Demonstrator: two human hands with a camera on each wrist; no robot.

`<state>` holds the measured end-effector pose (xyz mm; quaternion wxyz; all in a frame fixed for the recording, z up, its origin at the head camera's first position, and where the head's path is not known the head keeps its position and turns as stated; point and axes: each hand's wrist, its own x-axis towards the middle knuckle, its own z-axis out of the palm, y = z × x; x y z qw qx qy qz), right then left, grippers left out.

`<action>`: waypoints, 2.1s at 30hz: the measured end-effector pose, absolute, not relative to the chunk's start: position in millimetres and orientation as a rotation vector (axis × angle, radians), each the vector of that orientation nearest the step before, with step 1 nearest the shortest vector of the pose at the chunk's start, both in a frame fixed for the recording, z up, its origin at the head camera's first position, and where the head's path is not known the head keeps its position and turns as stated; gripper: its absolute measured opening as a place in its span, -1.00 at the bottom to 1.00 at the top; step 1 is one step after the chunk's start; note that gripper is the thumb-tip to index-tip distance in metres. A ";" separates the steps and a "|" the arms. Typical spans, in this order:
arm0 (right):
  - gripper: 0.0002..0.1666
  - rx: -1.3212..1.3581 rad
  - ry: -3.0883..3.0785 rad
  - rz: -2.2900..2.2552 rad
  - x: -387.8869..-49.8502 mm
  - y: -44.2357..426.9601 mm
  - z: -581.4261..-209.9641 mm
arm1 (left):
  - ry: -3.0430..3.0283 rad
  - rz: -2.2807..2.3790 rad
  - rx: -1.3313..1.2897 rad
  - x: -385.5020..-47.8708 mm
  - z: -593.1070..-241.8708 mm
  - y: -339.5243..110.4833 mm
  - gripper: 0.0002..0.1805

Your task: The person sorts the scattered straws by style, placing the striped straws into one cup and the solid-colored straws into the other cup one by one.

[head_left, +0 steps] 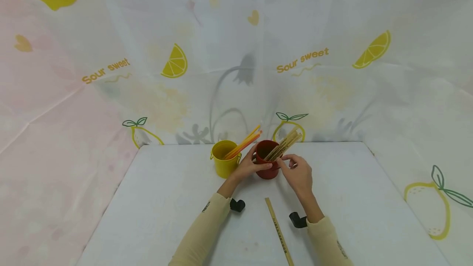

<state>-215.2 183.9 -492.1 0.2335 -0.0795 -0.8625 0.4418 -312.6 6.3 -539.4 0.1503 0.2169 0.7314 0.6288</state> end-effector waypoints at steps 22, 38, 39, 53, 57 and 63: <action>-0.69 0.067 -2.945 1.165 -189.5 182.9 -502.2 | 2.102 1.799 0.595 -311.5 -539.4 6.5 -0.06; -0.59 0.137 -3.169 1.004 -180.2 176.2 -508.0 | 2.097 1.783 0.589 -294.1 -509.6 3.7 -0.07; -0.59 0.134 -3.187 0.991 -180.2 176.0 -509.0 | 2.097 1.783 0.585 -295.8 -512.5 4.2 -0.07; -0.56 0.140 -3.284 0.870 -173.5 173.2 -512.3 | 2.093 1.803 0.591 -310.0 -536.8 5.5 -0.09; -0.60 0.124 -3.303 0.899 -171.4 171.7 -510.4 | 2.084 1.814 0.600 -310.3 -537.1 5.8 -0.09; -0.67 0.174 -3.284 0.978 -168.9 168.9 -509.4 | 2.080 1.812 0.595 -310.2 -537.1 6.5 -0.10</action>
